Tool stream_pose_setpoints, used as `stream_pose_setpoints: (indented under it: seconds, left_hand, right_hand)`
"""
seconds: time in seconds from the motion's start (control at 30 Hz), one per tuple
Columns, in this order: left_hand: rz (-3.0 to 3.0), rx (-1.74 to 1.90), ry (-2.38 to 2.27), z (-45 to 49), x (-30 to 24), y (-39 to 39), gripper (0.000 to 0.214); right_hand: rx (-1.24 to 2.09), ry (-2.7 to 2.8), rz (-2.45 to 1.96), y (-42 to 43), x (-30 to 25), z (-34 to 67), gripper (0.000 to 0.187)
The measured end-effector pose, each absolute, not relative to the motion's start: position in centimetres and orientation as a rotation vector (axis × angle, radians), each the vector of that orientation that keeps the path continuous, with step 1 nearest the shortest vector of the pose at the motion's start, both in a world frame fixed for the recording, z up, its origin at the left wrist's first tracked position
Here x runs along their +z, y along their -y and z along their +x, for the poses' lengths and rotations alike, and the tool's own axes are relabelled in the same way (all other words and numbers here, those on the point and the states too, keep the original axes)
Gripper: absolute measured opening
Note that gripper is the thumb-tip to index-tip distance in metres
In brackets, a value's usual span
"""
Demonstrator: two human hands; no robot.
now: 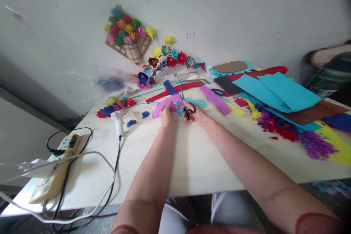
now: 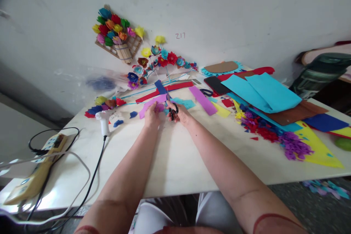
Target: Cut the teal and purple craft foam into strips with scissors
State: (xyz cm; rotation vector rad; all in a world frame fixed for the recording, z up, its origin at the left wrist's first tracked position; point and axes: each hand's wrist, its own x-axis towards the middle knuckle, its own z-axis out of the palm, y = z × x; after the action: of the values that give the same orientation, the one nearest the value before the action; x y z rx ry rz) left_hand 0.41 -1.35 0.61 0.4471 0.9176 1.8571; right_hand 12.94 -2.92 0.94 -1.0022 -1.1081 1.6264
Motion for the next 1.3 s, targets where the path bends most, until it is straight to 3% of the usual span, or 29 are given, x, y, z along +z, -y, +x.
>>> stream_pose_setpoints:
  seconds: [1.3]
  left_hand:
    - [0.702, 1.728, -0.868, 1.0, -0.2, 1.9, 0.036]
  right_hand:
    - [1.435, 1.364, -1.133, 4.0, 1.5, 11.8, 0.043]
